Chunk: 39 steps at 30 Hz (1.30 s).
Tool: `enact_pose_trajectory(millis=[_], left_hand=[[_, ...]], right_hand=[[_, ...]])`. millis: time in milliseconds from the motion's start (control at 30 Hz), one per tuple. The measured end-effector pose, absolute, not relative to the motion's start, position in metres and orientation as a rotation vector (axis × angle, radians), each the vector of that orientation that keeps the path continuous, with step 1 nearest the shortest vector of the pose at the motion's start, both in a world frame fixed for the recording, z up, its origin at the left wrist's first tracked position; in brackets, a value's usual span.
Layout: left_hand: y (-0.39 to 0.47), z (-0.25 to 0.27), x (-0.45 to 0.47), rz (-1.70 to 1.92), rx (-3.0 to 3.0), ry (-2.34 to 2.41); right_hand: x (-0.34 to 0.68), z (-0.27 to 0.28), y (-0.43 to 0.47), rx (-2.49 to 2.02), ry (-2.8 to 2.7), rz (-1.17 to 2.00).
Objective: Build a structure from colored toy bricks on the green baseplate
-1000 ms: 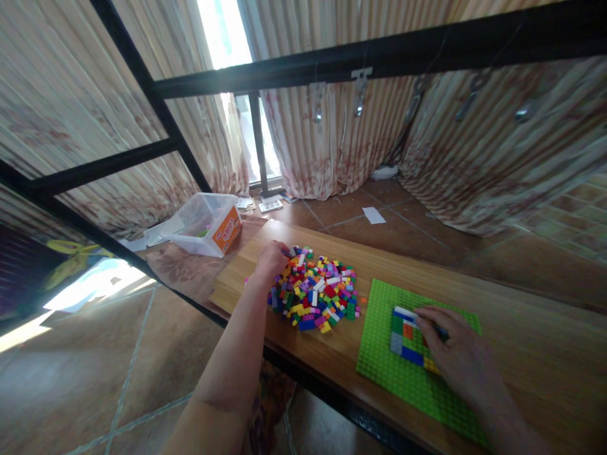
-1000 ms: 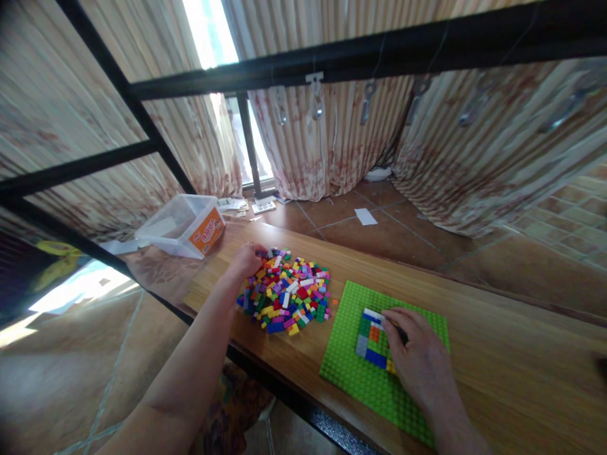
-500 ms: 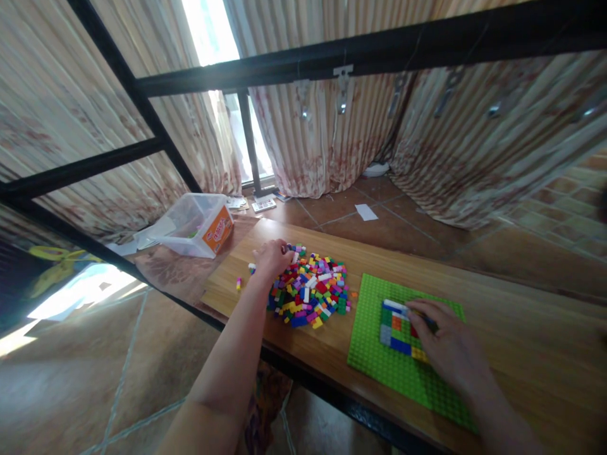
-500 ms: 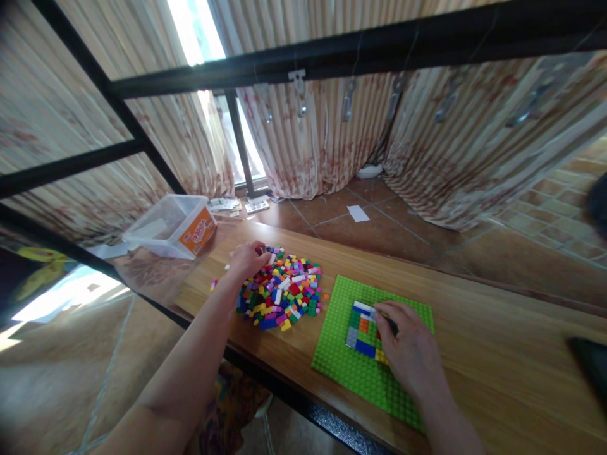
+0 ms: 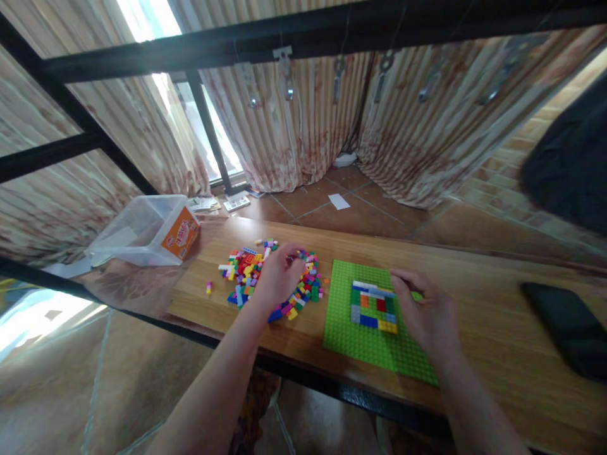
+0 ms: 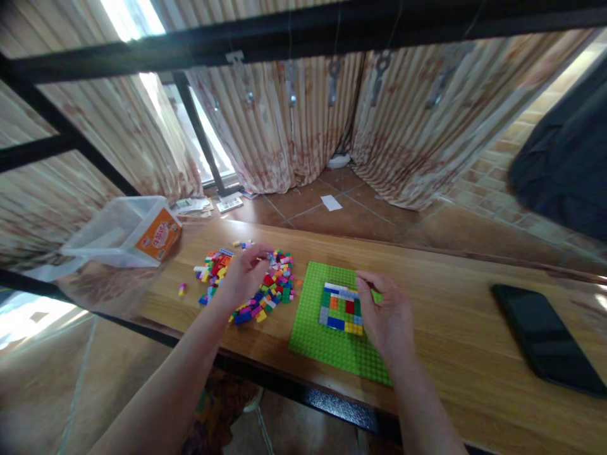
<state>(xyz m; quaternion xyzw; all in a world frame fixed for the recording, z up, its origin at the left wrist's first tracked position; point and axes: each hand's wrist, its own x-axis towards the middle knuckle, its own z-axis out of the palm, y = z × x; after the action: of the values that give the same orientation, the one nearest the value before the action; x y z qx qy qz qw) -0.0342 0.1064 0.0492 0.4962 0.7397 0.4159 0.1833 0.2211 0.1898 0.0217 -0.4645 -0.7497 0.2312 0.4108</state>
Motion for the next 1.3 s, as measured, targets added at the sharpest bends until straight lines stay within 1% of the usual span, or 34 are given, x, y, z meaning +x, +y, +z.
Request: enact_pose_trajectory(millis=[67,167,333,533,700,833,1033,1200,1300], left_hand=[[0.104,0.040,0.002,1.150,1.538,1.871],[0.104,0.031,0.041,1.183,1.656,1.719],[0.109,0.031,0.058,1.255,1.635,1.623],[0.109,0.029,0.057,1.262,1.631,1.659],[0.112,0.020,0.055,1.304,1.460,1.603],[0.113,0.018,0.052,1.349,1.376,1.552],[0.110,0.021,0.046,1.343,1.474,1.647],[0.110,0.019,0.034,1.409,1.352,1.511],[0.111,0.023,0.019,1.490,1.221,1.523]], right_hand=[[0.212,0.026,0.180,-1.173,-1.806,0.752],[0.198,0.027,0.166,-1.092,-1.773,1.003],[0.189,0.022,0.159,-0.998,-1.678,1.212],[0.192,0.017,0.161,-1.042,-1.646,1.205],[0.189,0.021,0.157,-1.039,-1.628,1.162],[0.184,0.020,0.157,-1.057,-1.573,1.233],[0.173,0.021,0.158,-1.067,-1.536,1.307],[0.163,0.022,0.156,-1.061,-1.419,1.428],[0.156,0.017,0.154,-1.105,-1.476,1.398]])
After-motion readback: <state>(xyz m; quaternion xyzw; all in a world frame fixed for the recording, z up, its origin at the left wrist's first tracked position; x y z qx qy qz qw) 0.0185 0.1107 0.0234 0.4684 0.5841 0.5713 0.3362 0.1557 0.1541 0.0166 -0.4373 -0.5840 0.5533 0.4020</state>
